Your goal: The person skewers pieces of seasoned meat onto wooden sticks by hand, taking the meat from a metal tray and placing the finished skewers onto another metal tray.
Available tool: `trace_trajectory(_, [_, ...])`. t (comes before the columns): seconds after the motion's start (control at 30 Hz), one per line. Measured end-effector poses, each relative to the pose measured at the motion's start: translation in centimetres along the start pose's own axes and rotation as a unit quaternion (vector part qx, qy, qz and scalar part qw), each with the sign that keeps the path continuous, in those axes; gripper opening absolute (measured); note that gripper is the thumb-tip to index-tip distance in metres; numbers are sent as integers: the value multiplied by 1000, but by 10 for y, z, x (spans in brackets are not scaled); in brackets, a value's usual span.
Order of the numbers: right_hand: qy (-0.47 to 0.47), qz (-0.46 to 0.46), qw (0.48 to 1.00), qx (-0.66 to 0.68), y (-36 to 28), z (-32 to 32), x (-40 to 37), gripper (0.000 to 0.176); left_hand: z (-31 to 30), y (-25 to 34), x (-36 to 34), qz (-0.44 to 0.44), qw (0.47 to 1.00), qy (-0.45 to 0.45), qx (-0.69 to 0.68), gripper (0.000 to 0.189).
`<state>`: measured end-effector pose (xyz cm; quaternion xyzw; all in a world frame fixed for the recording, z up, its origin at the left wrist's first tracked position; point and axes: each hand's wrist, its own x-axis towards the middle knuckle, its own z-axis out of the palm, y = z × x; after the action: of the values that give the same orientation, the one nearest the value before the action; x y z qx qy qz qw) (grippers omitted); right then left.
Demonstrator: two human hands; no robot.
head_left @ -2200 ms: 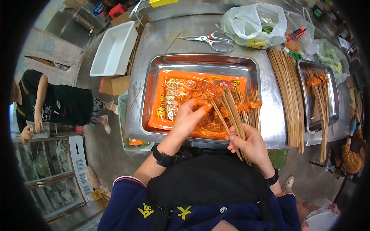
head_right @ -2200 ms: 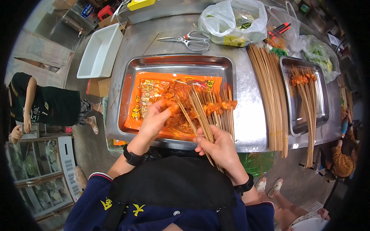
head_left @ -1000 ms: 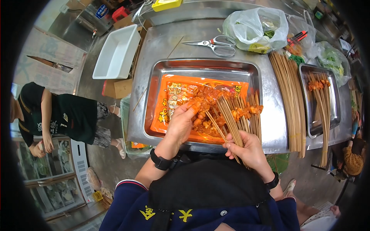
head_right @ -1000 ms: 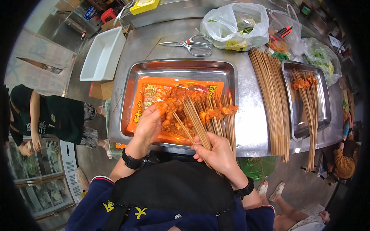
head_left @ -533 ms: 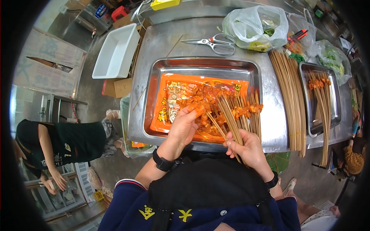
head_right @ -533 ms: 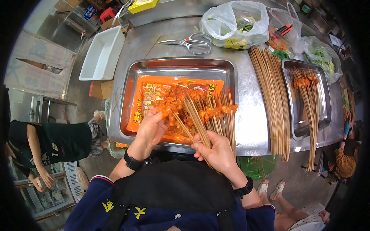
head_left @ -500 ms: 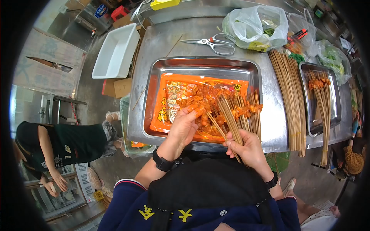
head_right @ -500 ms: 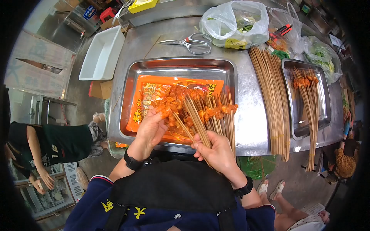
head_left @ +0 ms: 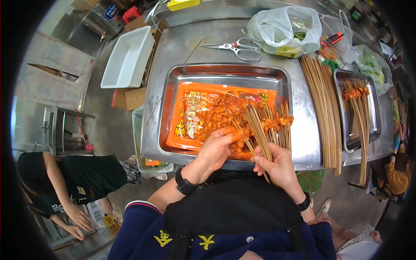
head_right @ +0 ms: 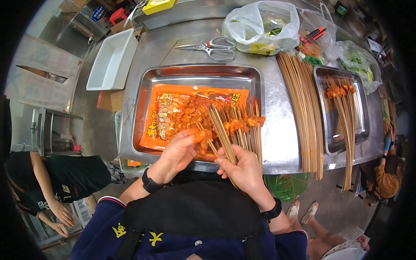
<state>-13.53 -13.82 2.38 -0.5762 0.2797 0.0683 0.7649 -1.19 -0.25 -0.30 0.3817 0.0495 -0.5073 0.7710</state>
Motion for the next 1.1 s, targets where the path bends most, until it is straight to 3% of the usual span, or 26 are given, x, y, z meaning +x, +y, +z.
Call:
trace_trajectory(0.13, [26, -9, 999, -23, 1, 4, -1, 13, 11, -1, 0, -9, 998, 19, 51, 17])
trace_trajectory(0.2, [57, -96, 991, -71, 2, 5, -4, 14, 12, -2, 3, -2, 999, 15, 50, 17])
trace_trajectory(0.23, [60, -93, 991, -72, -1, 2, -6, 14, 13, -2, 5, 0, 996, 15, 85, 17])
trace_trajectory(0.27, [82, -224, 947, -214, -5, -3, -7, 15, 12, -2, 8, 6, 993, 14, 121, 17])
trace_trajectory(0.3, [99, -348, 866, -347, -9, -6, -8, 16, 12, -2, 12, 7, 993, 13, 121, 17])
trace_trajectory(0.33, [98, -350, 864, -348, -12, -7, -12, 16, 12, -4, 17, 17, 987, 23, 155, 17])
trace_trajectory(0.4, [18, -104, 985, -135, -17, -8, -22, 17, 18, -7, 24, 27, 982, 33, 187, 16])
trace_trajectory(0.43, [19, -103, 985, -137, -18, -7, -22, 17, 21, -7, 27, 57, 981, 29, 184, 15])
trace_trajectory(0.5, [-45, 1, 999, -29, -15, -3, -16, 19, 21, -7, 30, 87, 979, 26, 182, 15])
trace_trajectory(0.57, [-39, 5, 999, -21, -5, -5, -10, 19, 15, -4, 30, 83, 978, 127, 144, 15])
trace_trajectory(0.67, [-39, 6, 999, -30, -2, -4, -5, 19, 6, 8, 15, 161, 970, 85, 162, 17])
trace_trajectory(0.8, [-74, -1, 988, -137, 7, -5, 1, 21, 11, 11, 2, 67, 988, 36, 134, 16])
trace_trajectory(0.9, [-92, -36, 968, -230, 3, -6, 1, 23, 4, 7, 4, 75, 988, 40, 132, 14])
trace_trajectory(1.1, [-57, 4, 994, -93, -3, 1, -3, 26, -6, 6, 6, 82, 985, 38, 148, 13])
